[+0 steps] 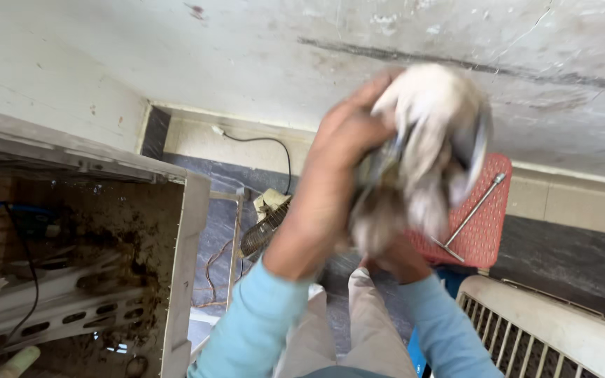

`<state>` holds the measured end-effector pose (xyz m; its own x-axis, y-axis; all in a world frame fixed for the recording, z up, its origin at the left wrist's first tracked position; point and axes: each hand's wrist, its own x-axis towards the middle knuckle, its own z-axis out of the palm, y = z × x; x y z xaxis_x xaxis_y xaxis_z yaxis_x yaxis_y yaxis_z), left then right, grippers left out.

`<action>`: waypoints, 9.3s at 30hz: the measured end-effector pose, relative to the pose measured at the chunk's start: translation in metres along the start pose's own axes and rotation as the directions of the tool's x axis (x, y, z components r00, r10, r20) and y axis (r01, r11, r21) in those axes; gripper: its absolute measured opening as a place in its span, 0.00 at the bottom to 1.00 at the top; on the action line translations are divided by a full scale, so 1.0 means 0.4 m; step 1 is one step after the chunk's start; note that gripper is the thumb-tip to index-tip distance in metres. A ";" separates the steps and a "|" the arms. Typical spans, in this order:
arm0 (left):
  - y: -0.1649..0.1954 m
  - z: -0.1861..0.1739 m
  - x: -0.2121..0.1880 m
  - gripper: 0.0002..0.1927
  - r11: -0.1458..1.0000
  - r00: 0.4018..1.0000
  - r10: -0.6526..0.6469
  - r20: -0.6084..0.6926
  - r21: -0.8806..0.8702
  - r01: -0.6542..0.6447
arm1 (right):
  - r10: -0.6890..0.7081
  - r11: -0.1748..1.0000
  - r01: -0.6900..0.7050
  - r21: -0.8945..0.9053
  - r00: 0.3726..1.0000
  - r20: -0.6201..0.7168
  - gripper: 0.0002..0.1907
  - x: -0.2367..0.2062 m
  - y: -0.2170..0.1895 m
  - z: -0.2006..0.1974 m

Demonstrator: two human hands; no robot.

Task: The person applies glue to the hub of a detached fan blade, then repeatedly removes and reinserts the blade into the fan housing to test the fit. They also wash their hands and wipe the blade with a cloth during the process.

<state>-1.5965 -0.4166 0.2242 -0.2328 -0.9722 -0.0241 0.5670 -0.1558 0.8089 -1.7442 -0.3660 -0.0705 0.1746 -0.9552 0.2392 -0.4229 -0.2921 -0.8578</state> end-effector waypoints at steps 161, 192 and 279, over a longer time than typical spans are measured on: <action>-0.121 -0.424 -0.098 0.36 0.793 0.959 0.179 -0.220 -0.545 -0.273 | -0.432 0.846 0.521 -0.118 0.797 0.422 0.39 0.133 -0.696 0.100; -0.046 -0.412 -0.138 0.49 0.606 0.958 0.150 -0.246 -0.743 -0.285 | -0.214 0.936 0.168 0.309 0.969 0.122 0.44 0.239 -0.595 0.111; 0.377 -1.605 -2.644 0.38 0.739 -0.485 0.360 -0.797 0.561 -0.374 | -0.335 0.862 -0.483 0.154 -0.317 0.887 0.34 -1.190 -1.955 2.222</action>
<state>-0.7575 0.4761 -0.0056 0.9467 0.2764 -0.1654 0.0624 0.3464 0.9360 -0.7064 0.3603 0.0821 0.8753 0.4439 -0.1917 -0.3124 0.2165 -0.9250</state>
